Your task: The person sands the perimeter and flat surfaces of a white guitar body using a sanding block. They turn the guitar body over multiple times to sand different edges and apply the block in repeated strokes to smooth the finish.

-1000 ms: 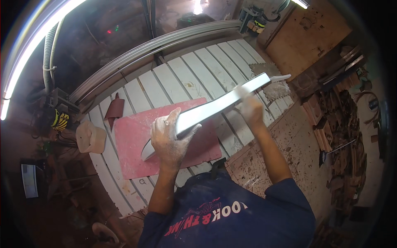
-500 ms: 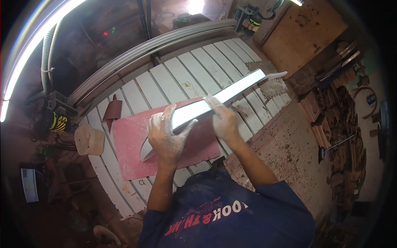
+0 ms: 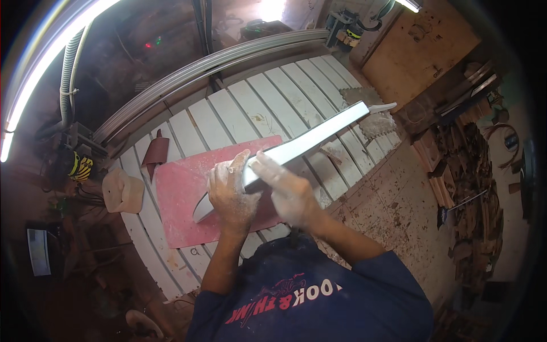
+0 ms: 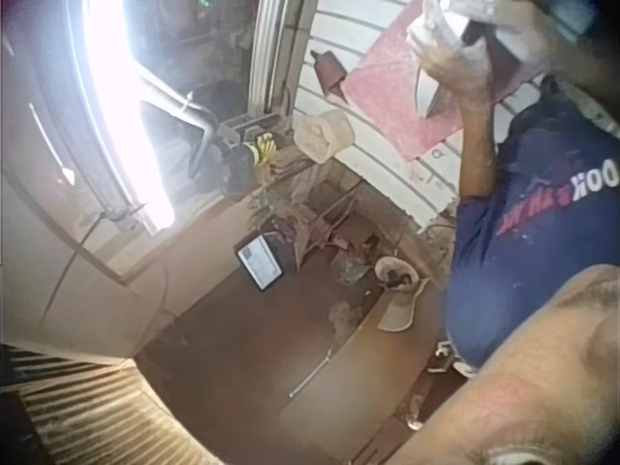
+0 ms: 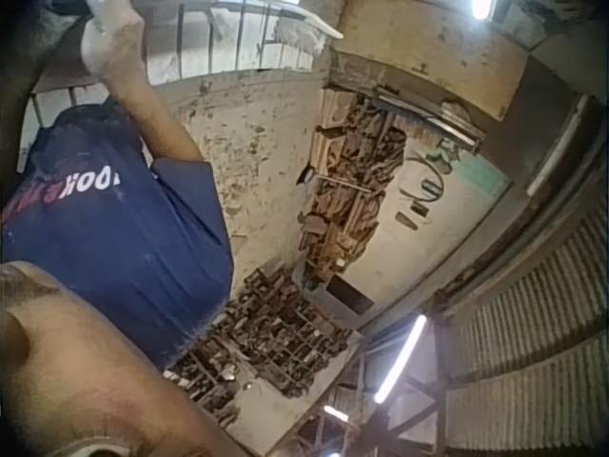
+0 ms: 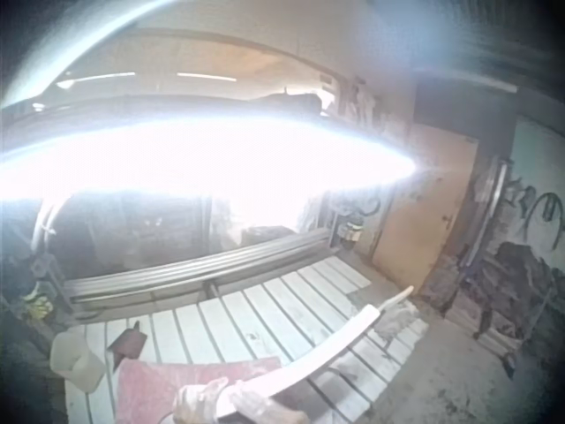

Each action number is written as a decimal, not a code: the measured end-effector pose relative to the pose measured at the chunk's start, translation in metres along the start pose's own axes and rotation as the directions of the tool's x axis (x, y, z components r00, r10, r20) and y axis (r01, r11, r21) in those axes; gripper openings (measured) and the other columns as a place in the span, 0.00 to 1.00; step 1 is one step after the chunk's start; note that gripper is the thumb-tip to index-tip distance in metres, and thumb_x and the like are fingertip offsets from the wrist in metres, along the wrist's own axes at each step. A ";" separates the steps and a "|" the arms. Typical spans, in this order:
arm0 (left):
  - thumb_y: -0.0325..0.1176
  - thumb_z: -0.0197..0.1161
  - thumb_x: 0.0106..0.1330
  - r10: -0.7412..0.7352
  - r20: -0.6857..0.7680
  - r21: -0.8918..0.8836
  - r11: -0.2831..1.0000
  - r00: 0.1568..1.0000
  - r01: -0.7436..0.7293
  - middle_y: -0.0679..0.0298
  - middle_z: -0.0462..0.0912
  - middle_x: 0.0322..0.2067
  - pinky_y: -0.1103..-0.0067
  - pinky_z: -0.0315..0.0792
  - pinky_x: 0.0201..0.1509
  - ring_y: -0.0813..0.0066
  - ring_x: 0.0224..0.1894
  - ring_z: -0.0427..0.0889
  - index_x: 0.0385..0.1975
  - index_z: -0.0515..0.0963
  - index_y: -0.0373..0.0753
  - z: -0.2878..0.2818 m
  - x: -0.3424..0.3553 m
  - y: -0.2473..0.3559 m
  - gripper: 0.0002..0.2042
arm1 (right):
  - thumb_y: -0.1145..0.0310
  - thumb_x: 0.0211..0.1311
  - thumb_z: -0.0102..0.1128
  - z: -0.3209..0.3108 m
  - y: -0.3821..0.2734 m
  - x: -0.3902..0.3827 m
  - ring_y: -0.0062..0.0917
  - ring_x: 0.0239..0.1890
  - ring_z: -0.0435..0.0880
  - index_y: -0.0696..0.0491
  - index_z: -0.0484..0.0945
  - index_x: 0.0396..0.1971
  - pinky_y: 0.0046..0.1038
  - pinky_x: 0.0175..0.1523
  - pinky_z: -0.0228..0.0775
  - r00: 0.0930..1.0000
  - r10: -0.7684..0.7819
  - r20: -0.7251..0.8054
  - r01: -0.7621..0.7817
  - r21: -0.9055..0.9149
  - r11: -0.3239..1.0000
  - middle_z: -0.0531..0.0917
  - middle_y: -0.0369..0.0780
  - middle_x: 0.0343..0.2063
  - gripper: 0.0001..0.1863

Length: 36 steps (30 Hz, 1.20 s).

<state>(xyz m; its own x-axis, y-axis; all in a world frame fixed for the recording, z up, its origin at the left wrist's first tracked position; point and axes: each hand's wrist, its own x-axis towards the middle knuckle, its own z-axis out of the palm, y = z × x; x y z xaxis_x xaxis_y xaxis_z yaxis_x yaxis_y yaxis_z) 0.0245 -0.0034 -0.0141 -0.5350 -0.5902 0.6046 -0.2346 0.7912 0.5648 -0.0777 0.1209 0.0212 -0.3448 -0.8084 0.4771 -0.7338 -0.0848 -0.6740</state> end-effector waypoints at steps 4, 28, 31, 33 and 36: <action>0.40 0.84 0.42 0.035 -0.061 0.019 0.999 0.998 -0.034 0.62 0.79 0.37 0.64 0.72 0.45 0.58 0.40 0.79 0.56 0.80 0.45 0.003 0.003 0.004 0.35 | 0.86 0.53 0.48 -0.009 0.053 -0.004 0.43 0.64 0.79 0.54 0.76 0.65 0.35 0.69 0.73 0.988 0.106 -0.111 -0.124 -0.174 0.977 0.77 0.53 0.63 0.35; 0.41 0.86 0.43 0.038 -0.066 0.005 0.999 0.997 -0.037 0.60 0.81 0.39 0.66 0.75 0.45 0.59 0.40 0.80 0.53 0.81 0.41 -0.002 -0.003 0.008 0.34 | 0.83 0.58 0.47 -0.033 0.102 -0.028 0.36 0.56 0.87 0.53 0.79 0.63 0.30 0.63 0.78 0.992 0.128 0.014 -0.113 -0.383 0.917 0.82 0.47 0.60 0.31; 0.41 0.86 0.43 0.034 -0.060 -0.013 0.999 0.998 -0.035 0.59 0.82 0.39 0.66 0.75 0.45 0.59 0.40 0.80 0.52 0.81 0.41 -0.004 -0.002 0.011 0.34 | 0.77 0.69 0.51 -0.095 0.157 -0.014 0.34 0.52 0.88 0.51 0.81 0.60 0.31 0.58 0.81 0.971 0.132 -0.197 -0.212 -0.466 0.859 0.84 0.46 0.58 0.22; 0.37 0.87 0.40 0.026 -0.033 -0.029 0.999 0.999 -0.027 0.56 0.84 0.43 0.66 0.77 0.48 0.58 0.42 0.82 0.53 0.81 0.38 -0.005 -0.002 0.015 0.35 | 0.77 0.69 0.52 -0.127 0.187 -0.011 0.35 0.55 0.87 0.51 0.81 0.61 0.31 0.59 0.80 0.938 0.094 -0.333 -0.269 -0.531 0.803 0.83 0.46 0.58 0.22; 0.37 0.87 0.40 0.012 -0.037 0.000 1.000 0.999 -0.012 0.57 0.84 0.43 0.66 0.77 0.47 0.58 0.42 0.82 0.53 0.81 0.38 -0.005 -0.003 0.011 0.35 | 0.77 0.71 0.51 -0.083 0.141 -0.006 0.37 0.61 0.83 0.52 0.80 0.61 0.31 0.63 0.77 0.911 0.088 -0.402 -0.309 -0.526 0.792 0.82 0.48 0.60 0.21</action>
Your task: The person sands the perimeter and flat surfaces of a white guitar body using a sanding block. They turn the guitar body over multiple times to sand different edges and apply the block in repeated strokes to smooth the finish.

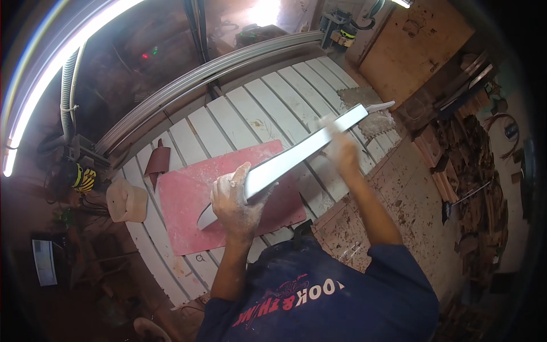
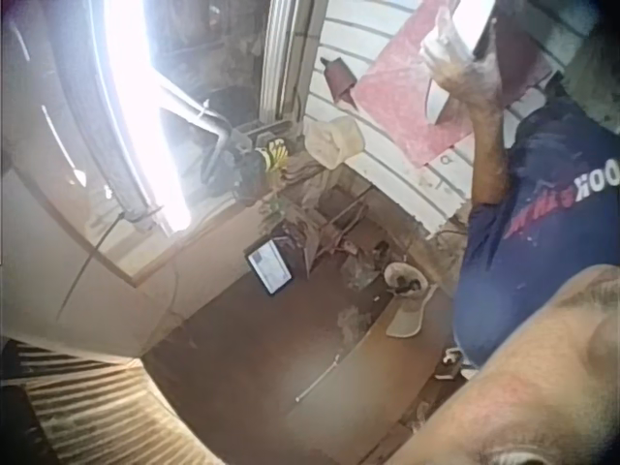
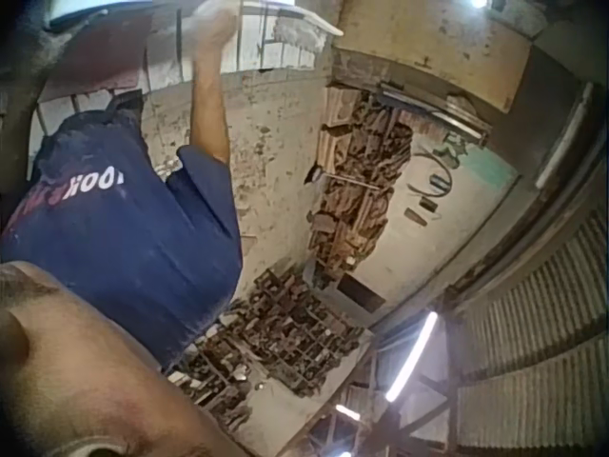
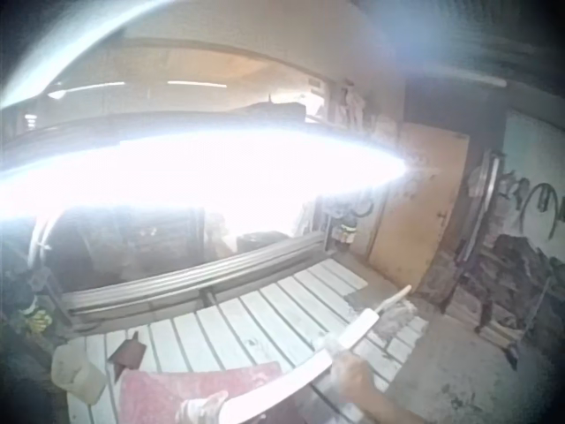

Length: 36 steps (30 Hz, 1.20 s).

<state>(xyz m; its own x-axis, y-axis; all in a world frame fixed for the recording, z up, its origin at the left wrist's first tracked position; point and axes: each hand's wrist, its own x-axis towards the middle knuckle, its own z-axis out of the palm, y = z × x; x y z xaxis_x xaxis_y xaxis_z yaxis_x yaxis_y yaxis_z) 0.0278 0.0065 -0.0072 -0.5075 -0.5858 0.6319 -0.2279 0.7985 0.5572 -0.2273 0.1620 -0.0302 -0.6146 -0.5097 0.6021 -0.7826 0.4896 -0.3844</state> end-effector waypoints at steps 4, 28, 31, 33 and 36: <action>0.37 0.87 0.41 0.001 -0.005 -0.006 1.000 1.000 -0.001 0.58 0.84 0.42 0.66 0.76 0.47 0.58 0.42 0.82 0.53 0.81 0.39 0.000 0.001 0.000 0.34 | 0.79 0.72 0.46 -0.010 0.010 -0.011 0.40 0.63 0.81 0.51 0.81 0.61 0.34 0.66 0.74 0.927 -0.237 0.290 0.183 0.202 0.962 0.80 0.50 0.61 0.22; 0.45 0.85 0.45 0.037 -0.038 -0.014 0.999 0.999 -0.037 0.62 0.80 0.36 0.65 0.73 0.44 0.60 0.38 0.79 0.53 0.80 0.42 0.008 0.008 -0.007 0.33 | 0.80 0.61 0.52 -0.014 0.064 0.017 0.35 0.35 0.90 0.51 0.82 0.59 0.30 0.38 0.83 0.999 -0.028 0.040 0.033 -0.133 0.991 0.83 0.46 0.59 0.26; 0.45 0.85 0.44 0.040 -0.053 0.008 0.999 0.998 -0.039 0.61 0.80 0.36 0.66 0.73 0.44 0.61 0.38 0.79 0.53 0.80 0.42 0.007 0.008 -0.012 0.34 | 0.79 0.61 0.54 0.000 0.012 -0.015 0.35 0.37 0.90 0.51 0.83 0.58 0.29 0.41 0.83 0.982 -0.080 0.173 0.089 -0.047 0.995 0.84 0.45 0.58 0.25; 0.45 0.85 0.44 0.036 -0.051 0.011 0.999 0.998 -0.035 0.61 0.80 0.36 0.66 0.73 0.43 0.61 0.38 0.79 0.53 0.80 0.42 0.006 0.010 -0.012 0.34 | 0.79 0.59 0.56 0.008 0.048 -0.007 0.34 0.44 0.90 0.48 0.81 0.62 0.29 0.45 0.83 0.916 -0.394 0.074 0.384 0.118 0.916 0.83 0.45 0.60 0.28; 0.45 0.85 0.43 0.009 -0.033 -0.016 1.000 0.999 -0.009 0.61 0.80 0.36 0.66 0.74 0.43 0.61 0.39 0.79 0.53 0.81 0.43 0.008 0.011 -0.007 0.34 | 0.83 0.58 0.53 -0.014 0.098 0.038 0.37 0.46 0.90 0.52 0.84 0.57 0.33 0.50 0.83 0.988 -0.134 -0.073 0.124 -0.134 0.983 0.83 0.48 0.59 0.26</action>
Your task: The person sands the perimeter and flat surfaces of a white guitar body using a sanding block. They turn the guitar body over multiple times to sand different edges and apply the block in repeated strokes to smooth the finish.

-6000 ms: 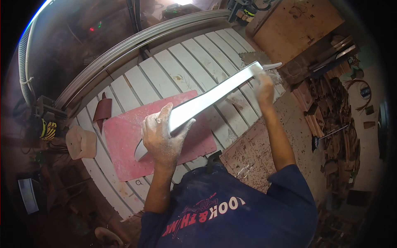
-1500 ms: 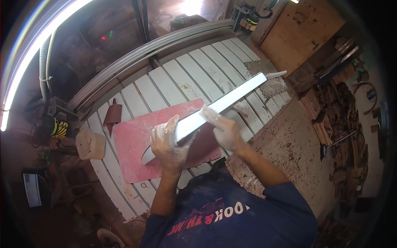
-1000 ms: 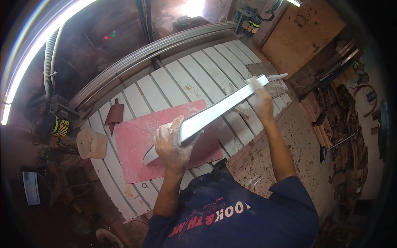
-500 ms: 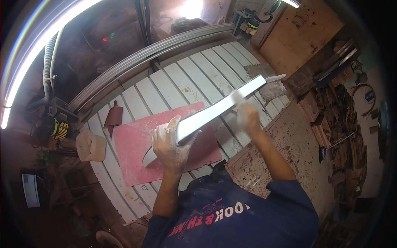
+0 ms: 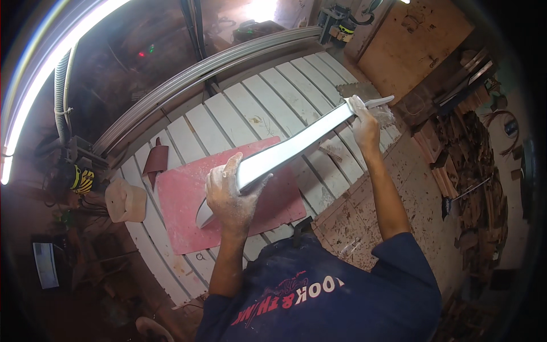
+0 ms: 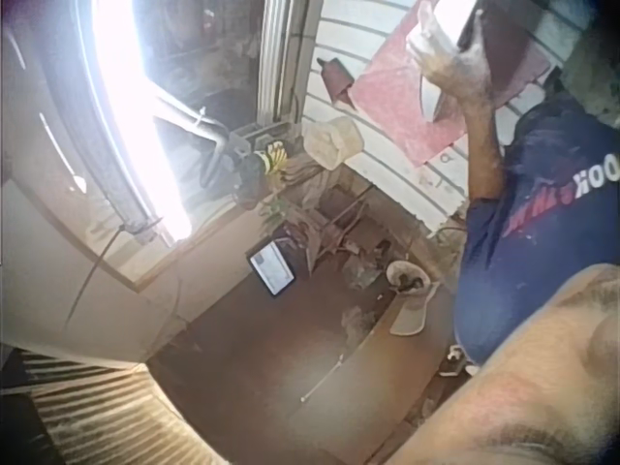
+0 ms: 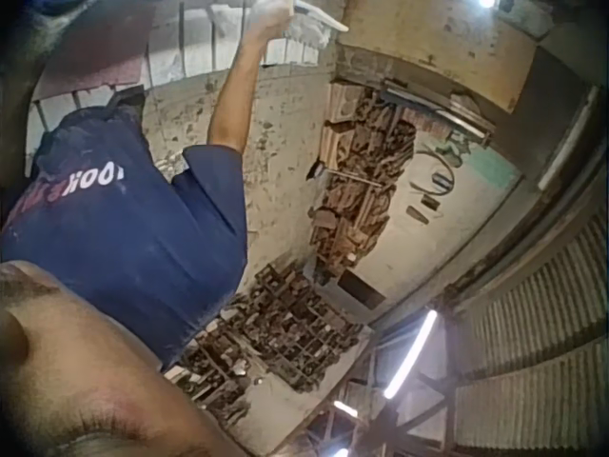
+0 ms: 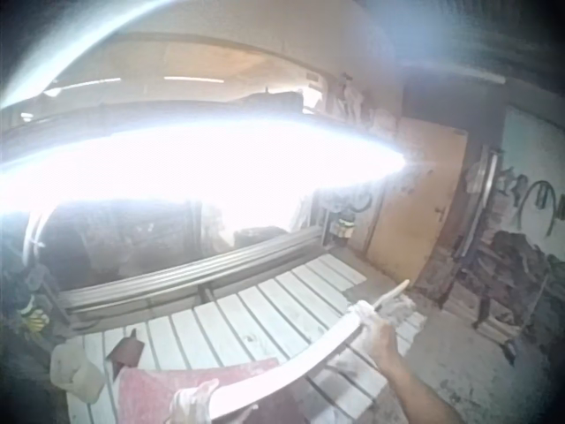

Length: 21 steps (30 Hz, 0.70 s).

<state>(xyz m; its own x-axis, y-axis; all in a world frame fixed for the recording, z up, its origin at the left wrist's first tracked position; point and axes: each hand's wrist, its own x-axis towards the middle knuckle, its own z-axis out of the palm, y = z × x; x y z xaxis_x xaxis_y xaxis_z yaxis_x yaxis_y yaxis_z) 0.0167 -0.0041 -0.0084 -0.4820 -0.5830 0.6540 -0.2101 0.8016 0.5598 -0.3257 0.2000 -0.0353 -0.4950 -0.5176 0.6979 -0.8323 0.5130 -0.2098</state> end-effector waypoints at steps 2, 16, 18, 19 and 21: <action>0.44 0.86 0.43 -0.018 0.000 0.023 1.000 1.000 0.018 0.62 0.80 0.36 0.66 0.74 0.43 0.62 0.39 0.79 0.53 0.81 0.43 -0.001 0.000 -0.004 0.34 | 0.82 0.59 0.54 0.004 -0.053 -0.015 0.37 0.48 0.90 0.53 0.84 0.56 0.33 0.53 0.82 0.984 0.086 0.154 -0.089 0.012 0.996 0.83 0.48 0.58 0.24; 0.36 0.88 0.38 -0.038 0.032 0.051 0.998 0.999 0.036 0.56 0.84 0.47 0.66 0.78 0.52 0.59 0.46 0.82 0.53 0.80 0.37 -0.005 0.002 -0.003 0.37 | 0.76 0.64 0.57 0.016 -0.061 -0.045 0.34 0.50 0.89 0.53 0.80 0.61 0.28 0.51 0.84 0.959 -0.224 0.173 0.175 0.259 0.950 0.83 0.47 0.58 0.24; 0.37 0.88 0.38 -0.034 0.049 0.032 0.999 0.998 0.032 0.56 0.84 0.47 0.66 0.78 0.52 0.58 0.46 0.82 0.53 0.80 0.37 -0.004 0.001 0.000 0.37 | 0.76 0.65 0.55 0.009 -0.016 -0.018 0.36 0.51 0.89 0.52 0.80 0.60 0.30 0.51 0.84 0.999 -0.050 -0.017 0.051 0.112 0.992 0.82 0.48 0.60 0.23; 0.39 0.88 0.39 -0.013 0.022 0.030 0.999 1.000 0.013 0.58 0.84 0.44 0.66 0.77 0.49 0.60 0.44 0.81 0.53 0.80 0.38 -0.002 0.003 0.000 0.36 | 0.76 0.64 0.54 0.011 -0.012 -0.007 0.38 0.49 0.89 0.54 0.81 0.59 0.32 0.49 0.84 0.998 -0.019 -0.064 0.021 0.031 0.999 0.82 0.50 0.59 0.23; 0.41 0.87 0.40 0.017 -0.003 0.024 1.000 1.000 -0.016 0.60 0.83 0.40 0.67 0.76 0.46 0.61 0.41 0.81 0.53 0.81 0.40 0.002 0.005 -0.001 0.36 | 0.78 0.63 0.53 0.019 -0.023 -0.017 0.42 0.43 0.89 0.57 0.81 0.58 0.34 0.44 0.84 0.996 0.025 -0.082 -0.021 0.054 0.998 0.83 0.52 0.56 0.23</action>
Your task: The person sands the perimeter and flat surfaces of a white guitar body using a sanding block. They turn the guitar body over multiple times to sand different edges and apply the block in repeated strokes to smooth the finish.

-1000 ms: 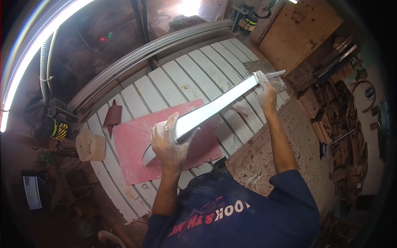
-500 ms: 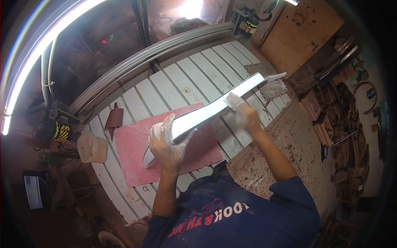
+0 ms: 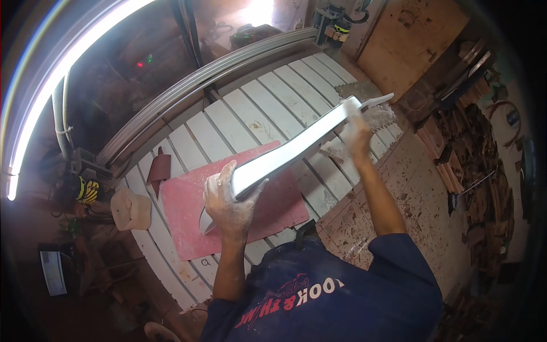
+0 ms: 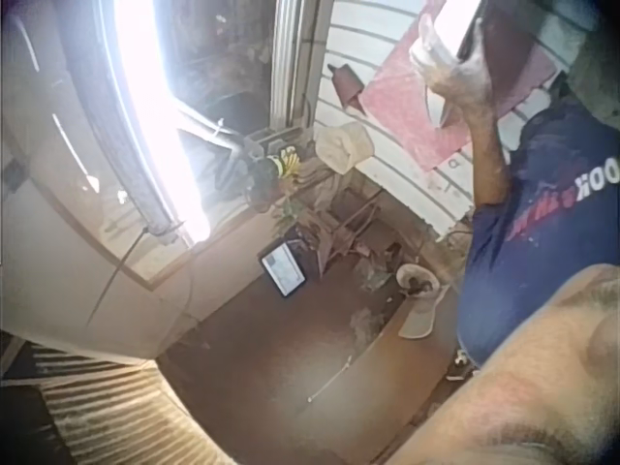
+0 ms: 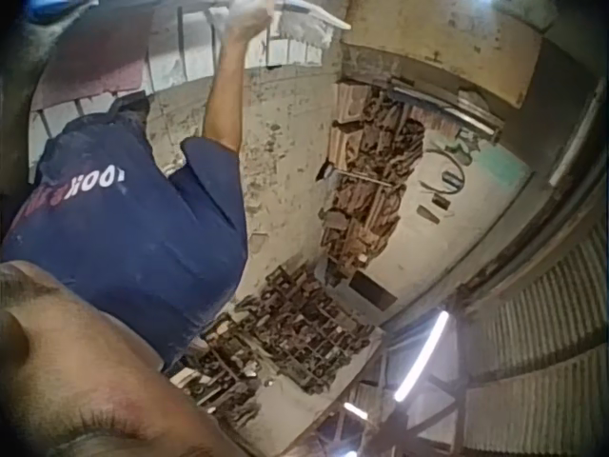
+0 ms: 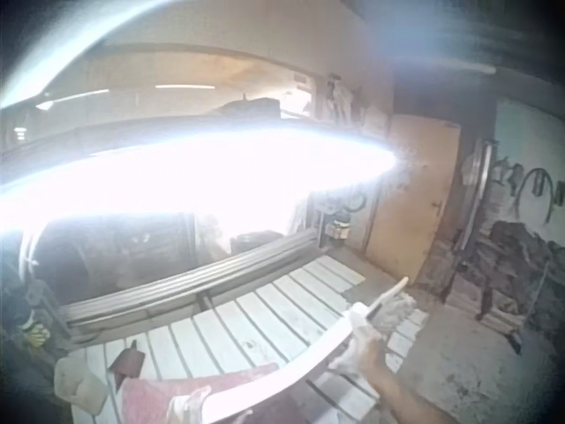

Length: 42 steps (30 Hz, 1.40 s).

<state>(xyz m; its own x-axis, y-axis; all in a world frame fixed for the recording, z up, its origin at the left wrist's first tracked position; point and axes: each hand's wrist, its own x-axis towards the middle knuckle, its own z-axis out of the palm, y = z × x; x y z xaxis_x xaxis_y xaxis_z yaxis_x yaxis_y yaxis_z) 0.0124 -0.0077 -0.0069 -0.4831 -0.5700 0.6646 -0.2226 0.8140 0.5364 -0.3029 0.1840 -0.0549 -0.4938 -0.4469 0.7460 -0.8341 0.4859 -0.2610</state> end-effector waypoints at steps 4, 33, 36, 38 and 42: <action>0.37 0.88 0.39 0.009 -0.048 -0.015 1.000 0.999 -0.010 0.57 0.84 0.44 0.66 0.78 0.50 0.59 0.44 0.82 0.52 0.80 0.37 -0.002 0.005 -0.008 0.35 | 0.80 0.60 0.51 0.036 -0.038 -0.070 0.45 0.34 0.86 0.60 0.78 0.59 0.36 0.37 0.81 0.951 -0.272 0.147 0.257 0.113 0.960 0.83 0.54 0.55 0.26; 0.40 0.87 0.40 -0.107 -0.024 0.069 0.992 0.994 0.109 0.53 0.84 0.50 0.65 0.76 0.59 0.54 0.52 0.84 0.52 0.80 0.36 0.011 0.034 -0.024 0.36 | 0.81 0.57 0.49 0.062 -0.015 -0.031 0.45 0.39 0.88 0.53 0.79 0.60 0.40 0.44 0.82 0.992 0.099 0.072 -0.111 0.188 0.976 0.85 0.50 0.50 0.29; 0.39 0.88 0.39 -0.080 -0.062 0.112 0.990 0.995 0.087 0.55 0.84 0.47 0.66 0.79 0.54 0.56 0.48 0.85 0.52 0.81 0.37 0.014 0.036 -0.032 0.36 | 0.83 0.55 0.47 0.062 -0.127 -0.043 0.40 0.48 0.88 0.49 0.73 0.69 0.37 0.50 0.83 0.997 -0.077 -0.026 0.081 0.411 0.908 0.75 0.47 0.67 0.37; 0.39 0.88 0.40 -0.072 -0.067 0.127 0.989 0.995 0.080 0.54 0.84 0.47 0.66 0.79 0.55 0.56 0.49 0.85 0.53 0.80 0.37 0.010 0.033 -0.038 0.36 | 0.84 0.55 0.48 0.038 -0.192 -0.047 0.37 0.61 0.83 0.47 0.71 0.70 0.33 0.55 0.83 0.924 0.087 0.371 -0.281 0.509 0.814 0.70 0.46 0.71 0.39; 0.40 0.87 0.41 -0.069 -0.034 0.095 0.993 0.997 0.072 0.54 0.84 0.48 0.66 0.79 0.55 0.55 0.49 0.84 0.53 0.80 0.36 0.013 0.028 -0.036 0.37 | 0.84 0.55 0.49 0.026 -0.216 -0.042 0.37 0.60 0.83 0.44 0.74 0.68 0.32 0.54 0.83 0.978 -0.100 0.185 -0.060 0.703 0.709 0.72 0.45 0.70 0.38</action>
<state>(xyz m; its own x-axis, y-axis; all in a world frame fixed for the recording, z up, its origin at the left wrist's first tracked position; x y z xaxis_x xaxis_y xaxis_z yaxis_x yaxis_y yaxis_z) -0.0044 -0.0512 -0.0140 -0.4380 -0.6281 0.6431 -0.3362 0.7779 0.5309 -0.1083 0.0780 -0.0459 -0.4451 -0.6239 0.6424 -0.7342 -0.1565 -0.6607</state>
